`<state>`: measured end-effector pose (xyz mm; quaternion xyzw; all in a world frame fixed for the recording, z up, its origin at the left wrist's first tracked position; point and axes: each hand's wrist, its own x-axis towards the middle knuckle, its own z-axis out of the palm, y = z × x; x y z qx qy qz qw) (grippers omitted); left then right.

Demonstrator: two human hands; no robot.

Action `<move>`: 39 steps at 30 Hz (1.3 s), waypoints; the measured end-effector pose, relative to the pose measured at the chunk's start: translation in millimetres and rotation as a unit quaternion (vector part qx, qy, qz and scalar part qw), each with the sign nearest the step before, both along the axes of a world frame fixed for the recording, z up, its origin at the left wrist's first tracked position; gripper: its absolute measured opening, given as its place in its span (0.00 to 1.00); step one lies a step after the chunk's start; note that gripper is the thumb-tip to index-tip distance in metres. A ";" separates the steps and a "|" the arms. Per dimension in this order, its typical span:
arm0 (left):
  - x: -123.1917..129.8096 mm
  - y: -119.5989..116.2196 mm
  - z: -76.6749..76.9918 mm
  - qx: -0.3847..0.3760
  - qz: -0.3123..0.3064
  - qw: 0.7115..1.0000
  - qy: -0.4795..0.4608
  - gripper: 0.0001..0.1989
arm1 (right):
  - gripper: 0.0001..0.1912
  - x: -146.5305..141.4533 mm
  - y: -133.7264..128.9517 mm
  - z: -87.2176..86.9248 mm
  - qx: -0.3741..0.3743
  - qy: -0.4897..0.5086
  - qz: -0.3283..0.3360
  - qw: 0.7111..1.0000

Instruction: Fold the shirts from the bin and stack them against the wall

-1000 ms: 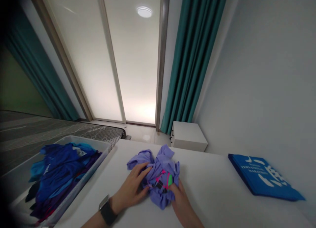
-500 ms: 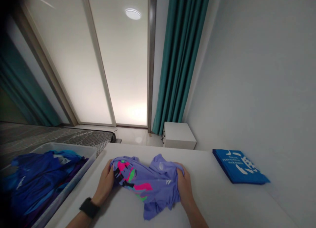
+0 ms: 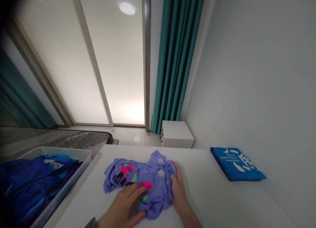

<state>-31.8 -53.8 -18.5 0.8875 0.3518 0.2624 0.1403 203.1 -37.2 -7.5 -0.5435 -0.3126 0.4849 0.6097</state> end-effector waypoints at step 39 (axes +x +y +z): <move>61.8 141.4 -9.8 -0.079 0.118 0.990 -0.009 0.14 | 0.23 -13.5 -3.9 -38.6 0.145 -0.473 0.095 0.864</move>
